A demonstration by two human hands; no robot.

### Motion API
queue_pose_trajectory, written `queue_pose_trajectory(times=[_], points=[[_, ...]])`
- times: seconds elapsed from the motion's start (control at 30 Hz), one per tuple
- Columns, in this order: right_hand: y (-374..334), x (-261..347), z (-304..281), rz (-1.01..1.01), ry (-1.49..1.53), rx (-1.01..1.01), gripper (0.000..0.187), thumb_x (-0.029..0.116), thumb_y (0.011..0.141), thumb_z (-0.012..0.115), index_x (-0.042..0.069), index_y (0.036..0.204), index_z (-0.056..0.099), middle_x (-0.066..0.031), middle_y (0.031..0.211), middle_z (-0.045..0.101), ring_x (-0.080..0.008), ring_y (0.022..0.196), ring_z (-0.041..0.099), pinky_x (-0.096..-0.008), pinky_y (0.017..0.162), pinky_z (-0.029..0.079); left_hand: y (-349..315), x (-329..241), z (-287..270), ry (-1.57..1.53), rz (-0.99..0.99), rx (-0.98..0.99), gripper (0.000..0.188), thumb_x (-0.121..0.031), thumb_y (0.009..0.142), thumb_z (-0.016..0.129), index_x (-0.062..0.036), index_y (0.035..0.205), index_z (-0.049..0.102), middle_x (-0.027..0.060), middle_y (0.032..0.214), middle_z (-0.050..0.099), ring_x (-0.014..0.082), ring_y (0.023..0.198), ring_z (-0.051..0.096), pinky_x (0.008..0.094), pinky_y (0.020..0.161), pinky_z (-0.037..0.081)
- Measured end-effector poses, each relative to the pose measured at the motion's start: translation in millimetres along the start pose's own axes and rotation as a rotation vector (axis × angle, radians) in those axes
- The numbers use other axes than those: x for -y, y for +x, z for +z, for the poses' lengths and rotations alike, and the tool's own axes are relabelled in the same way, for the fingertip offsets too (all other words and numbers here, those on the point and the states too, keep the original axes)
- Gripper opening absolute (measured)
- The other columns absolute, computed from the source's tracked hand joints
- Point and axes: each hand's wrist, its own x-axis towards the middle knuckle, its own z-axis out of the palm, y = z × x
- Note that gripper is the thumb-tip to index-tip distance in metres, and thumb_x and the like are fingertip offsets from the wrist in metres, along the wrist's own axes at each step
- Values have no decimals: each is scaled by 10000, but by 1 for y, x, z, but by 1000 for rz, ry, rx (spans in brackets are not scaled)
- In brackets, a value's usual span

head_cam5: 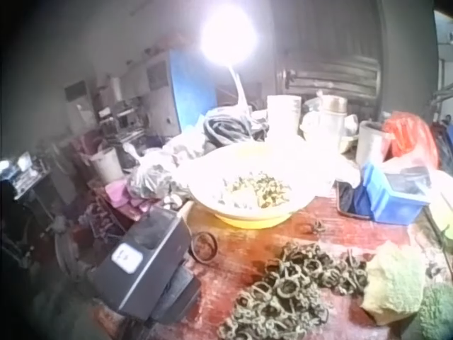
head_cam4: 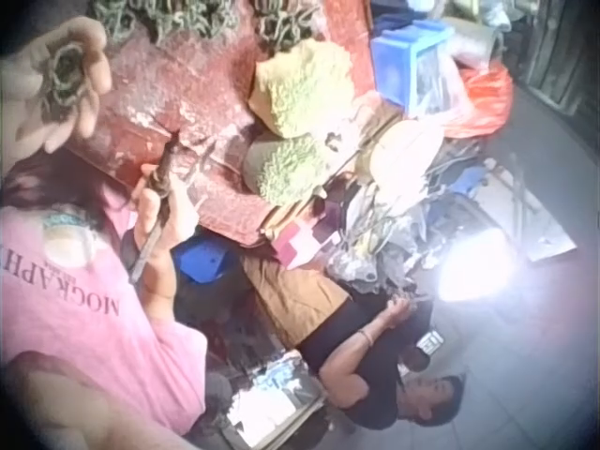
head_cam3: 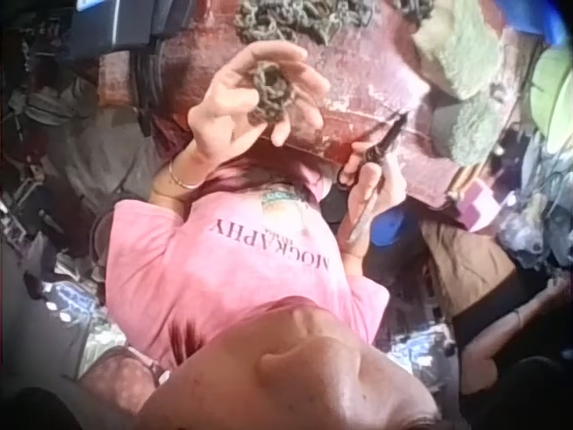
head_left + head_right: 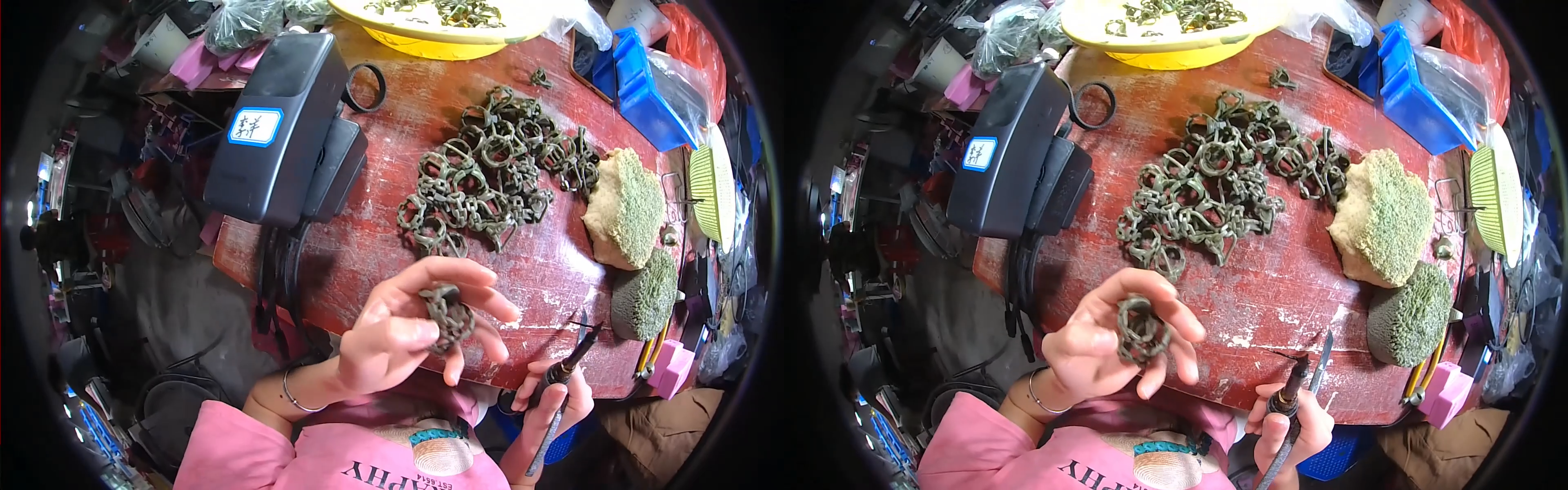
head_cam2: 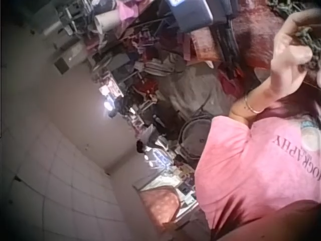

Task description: The recorder uses a heated wax pen to attach or refine small green wax jewelry molds in a workshop setting.

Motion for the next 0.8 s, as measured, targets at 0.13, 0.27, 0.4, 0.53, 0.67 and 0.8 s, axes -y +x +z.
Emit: queue_pose_trajectory(times=[0.13, 0.27, 0.4, 0.53, 0.67, 0.8], points=[[2, 1, 2, -7, -13, -5, 569, 487, 848, 490, -75, 784, 554, -31, 453, 492, -88, 383, 485, -192, 386, 368, 6, -10, 3, 657, 221, -236, 162, 14, 784, 540, 28, 945, 533, 148, 830, 571, 207, 719, 614, 220, 459, 501], [3, 1, 1, -12, -6, -4, 551, 469, 849, 498, -76, 790, 554, -33, 460, 495, -89, 389, 487, -198, 393, 371, 8, -22, 6, 1237, 299, -316, 225, 50, 714, 628, 2, 933, 619, 63, 805, 563, 133, 679, 595, 203, 486, 476], [1, 2, 4, -6, 14, 2, 522, 434, 844, 525, -84, 798, 559, -42, 478, 504, -95, 409, 496, -204, 405, 378, 12, -18, 7, 1692, 472, -359, 324, 65, 662, 648, -69, 957, 653, 57, 814, 537, 124, 648, 565, 249, 583, 467], [-1, 2, 4, -6, 25, -9, 516, 419, 838, 543, -95, 797, 560, -48, 483, 505, -100, 413, 495, -209, 407, 380, 14, -11, 4, 1905, 567, -298, 317, 30, 643, 645, -66, 944, 625, 76, 782, 502, 218, 652, 548, 311, 582, 461], [-3, 0, 3, -6, 53, -21, 501, 397, 837, 554, -103, 814, 556, -49, 490, 507, -99, 418, 492, -207, 408, 380, 15, -6, 8, 1879, 553, -305, 266, 63, 643, 650, -58, 880, 649, 66, 777, 558, 171, 662, 571, 261, 594, 464], [-1, 7, 8, 56, 366, 8, 435, 296, 813, 617, -124, 897, 537, -46, 512, 502, -88, 430, 475, -204, 406, 364, 12, -4, 21, 1383, 417, -94, 192, 37, 645, 680, -17, 822, 630, 79, 763, 603, 157, 691, 591, 251, 608, 461]])
